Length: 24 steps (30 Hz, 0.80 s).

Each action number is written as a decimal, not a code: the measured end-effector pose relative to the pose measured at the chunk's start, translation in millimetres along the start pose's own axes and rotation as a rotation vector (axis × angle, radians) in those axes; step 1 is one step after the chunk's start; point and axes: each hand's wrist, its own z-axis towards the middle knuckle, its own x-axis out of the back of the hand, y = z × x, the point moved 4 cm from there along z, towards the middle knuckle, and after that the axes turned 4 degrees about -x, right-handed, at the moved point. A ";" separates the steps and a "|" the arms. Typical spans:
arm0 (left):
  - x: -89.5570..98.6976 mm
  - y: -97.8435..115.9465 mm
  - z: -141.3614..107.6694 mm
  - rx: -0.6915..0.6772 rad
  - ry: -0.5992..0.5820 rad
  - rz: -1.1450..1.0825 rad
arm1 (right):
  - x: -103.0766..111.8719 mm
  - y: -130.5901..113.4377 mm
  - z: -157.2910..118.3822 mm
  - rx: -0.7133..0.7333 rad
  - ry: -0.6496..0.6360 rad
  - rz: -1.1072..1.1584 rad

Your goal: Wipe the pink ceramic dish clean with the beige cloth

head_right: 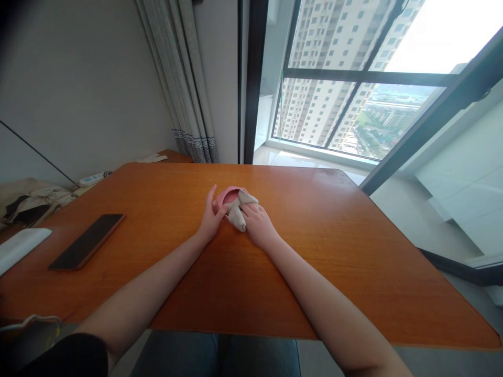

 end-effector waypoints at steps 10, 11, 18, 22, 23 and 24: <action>-5.3 10.4 -2.9 -0.092 -0.002 0.056 | 3.3 -2.7 1.0 0.000 0.014 -0.004; -3.7 10.9 -1.8 -0.085 0.001 0.048 | 5.9 -2.5 1.6 0.010 0.009 0.001; -15.2 4.8 -3.7 0.130 -0.084 -0.284 | 6.7 5.6 1.7 -0.056 0.030 0.012; -23.4 6.6 -9.1 0.060 -0.057 -0.195 | -2.0 3.4 -0.3 -0.079 0.061 0.046; -22.0 6.7 -9.1 0.048 -0.032 -0.145 | -2.4 2.7 -0.3 -0.066 0.064 0.067; -19.6 6.7 -8.4 0.044 -0.016 -0.100 | -2.0 2.6 -0.2 -0.049 0.064 0.088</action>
